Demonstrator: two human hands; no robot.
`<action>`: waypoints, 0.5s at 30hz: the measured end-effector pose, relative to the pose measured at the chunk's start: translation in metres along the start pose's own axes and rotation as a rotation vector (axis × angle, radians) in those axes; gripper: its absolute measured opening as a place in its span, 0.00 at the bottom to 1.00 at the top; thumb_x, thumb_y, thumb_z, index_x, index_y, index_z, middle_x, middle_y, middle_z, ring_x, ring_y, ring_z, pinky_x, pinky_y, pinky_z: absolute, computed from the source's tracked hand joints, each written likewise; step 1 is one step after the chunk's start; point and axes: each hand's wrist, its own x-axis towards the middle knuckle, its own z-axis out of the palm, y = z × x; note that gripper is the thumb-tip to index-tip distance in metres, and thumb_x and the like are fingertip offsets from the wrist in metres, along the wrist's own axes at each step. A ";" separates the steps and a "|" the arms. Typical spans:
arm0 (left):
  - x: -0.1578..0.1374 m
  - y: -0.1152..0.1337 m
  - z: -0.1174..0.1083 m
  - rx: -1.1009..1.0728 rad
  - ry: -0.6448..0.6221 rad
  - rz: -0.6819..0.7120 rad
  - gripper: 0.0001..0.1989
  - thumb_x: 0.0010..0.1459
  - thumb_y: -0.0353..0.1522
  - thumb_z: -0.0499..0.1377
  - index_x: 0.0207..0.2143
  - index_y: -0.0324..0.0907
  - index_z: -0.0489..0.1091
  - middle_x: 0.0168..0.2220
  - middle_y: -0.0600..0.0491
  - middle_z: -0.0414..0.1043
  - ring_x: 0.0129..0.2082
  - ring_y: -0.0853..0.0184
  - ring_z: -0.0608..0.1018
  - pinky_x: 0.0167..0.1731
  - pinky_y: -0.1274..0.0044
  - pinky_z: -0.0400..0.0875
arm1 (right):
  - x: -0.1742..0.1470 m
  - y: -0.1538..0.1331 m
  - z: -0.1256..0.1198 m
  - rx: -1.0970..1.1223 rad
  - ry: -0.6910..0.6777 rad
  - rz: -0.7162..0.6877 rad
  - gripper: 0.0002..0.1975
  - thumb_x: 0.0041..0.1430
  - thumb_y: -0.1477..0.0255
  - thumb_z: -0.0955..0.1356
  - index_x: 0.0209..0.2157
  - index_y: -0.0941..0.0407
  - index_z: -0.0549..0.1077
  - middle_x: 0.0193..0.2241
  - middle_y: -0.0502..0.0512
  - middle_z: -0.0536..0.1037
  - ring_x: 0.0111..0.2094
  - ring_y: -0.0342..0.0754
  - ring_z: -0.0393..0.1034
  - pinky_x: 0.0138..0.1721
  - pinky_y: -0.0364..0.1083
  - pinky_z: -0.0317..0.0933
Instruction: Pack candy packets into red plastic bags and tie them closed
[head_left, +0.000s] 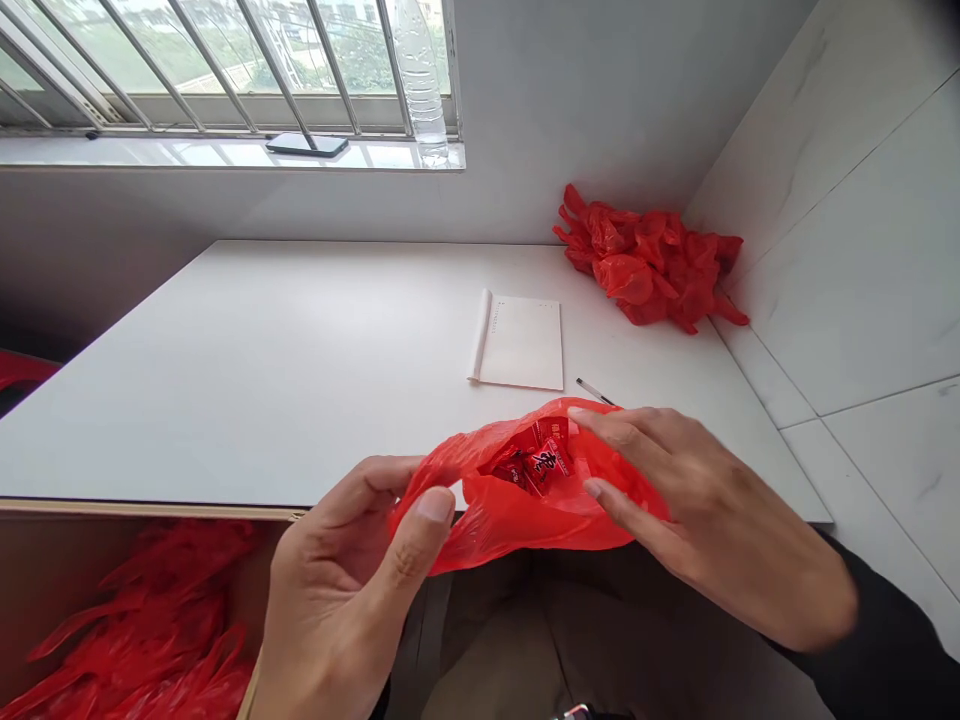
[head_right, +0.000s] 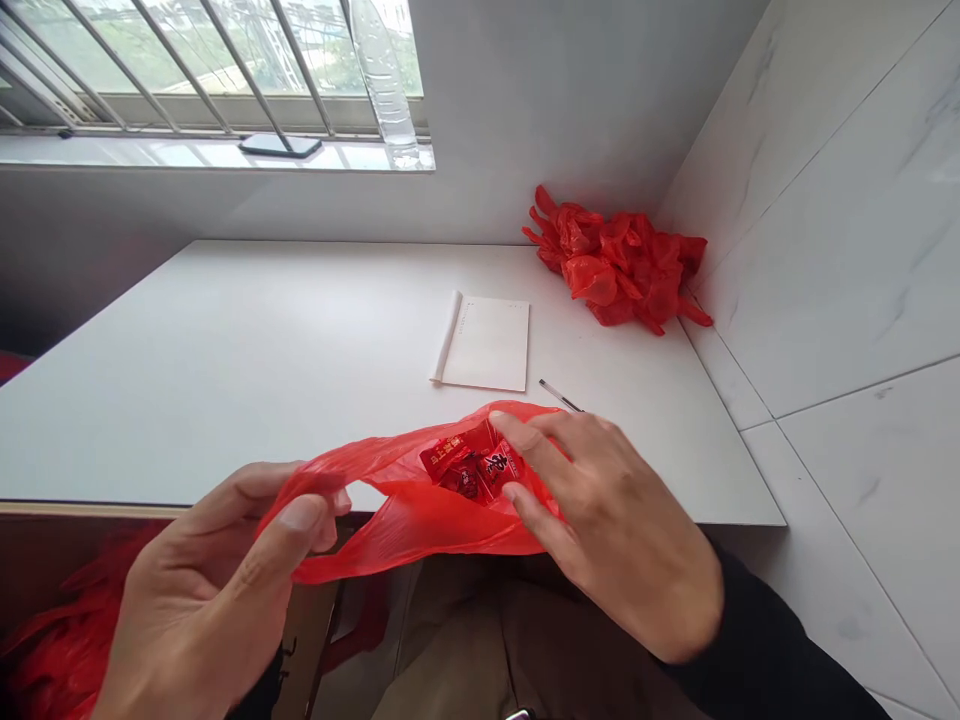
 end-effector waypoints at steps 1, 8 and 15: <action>-0.002 -0.001 -0.002 -0.025 0.001 0.003 0.09 0.56 0.38 0.68 0.40 0.49 0.79 0.32 0.54 0.77 0.30 0.66 0.79 0.34 0.77 0.79 | -0.004 0.008 0.000 -0.033 0.005 -0.011 0.24 0.70 0.65 0.62 0.65 0.50 0.61 0.54 0.59 0.73 0.53 0.60 0.68 0.55 0.60 0.62; -0.007 -0.003 0.006 0.095 -0.043 0.247 0.25 0.58 0.30 0.66 0.57 0.57 0.72 0.50 0.53 0.77 0.50 0.60 0.79 0.55 0.69 0.75 | -0.024 0.040 0.005 0.052 -0.040 0.147 0.15 0.71 0.64 0.60 0.52 0.51 0.72 0.36 0.54 0.77 0.38 0.53 0.72 0.40 0.54 0.68; 0.013 -0.015 0.019 0.124 0.085 0.608 0.42 0.50 0.23 0.70 0.65 0.55 0.63 0.67 0.51 0.56 0.67 0.53 0.62 0.66 0.62 0.61 | -0.018 0.010 -0.034 0.376 0.301 0.445 0.10 0.67 0.58 0.66 0.44 0.46 0.73 0.44 0.50 0.77 0.45 0.51 0.73 0.34 0.45 0.70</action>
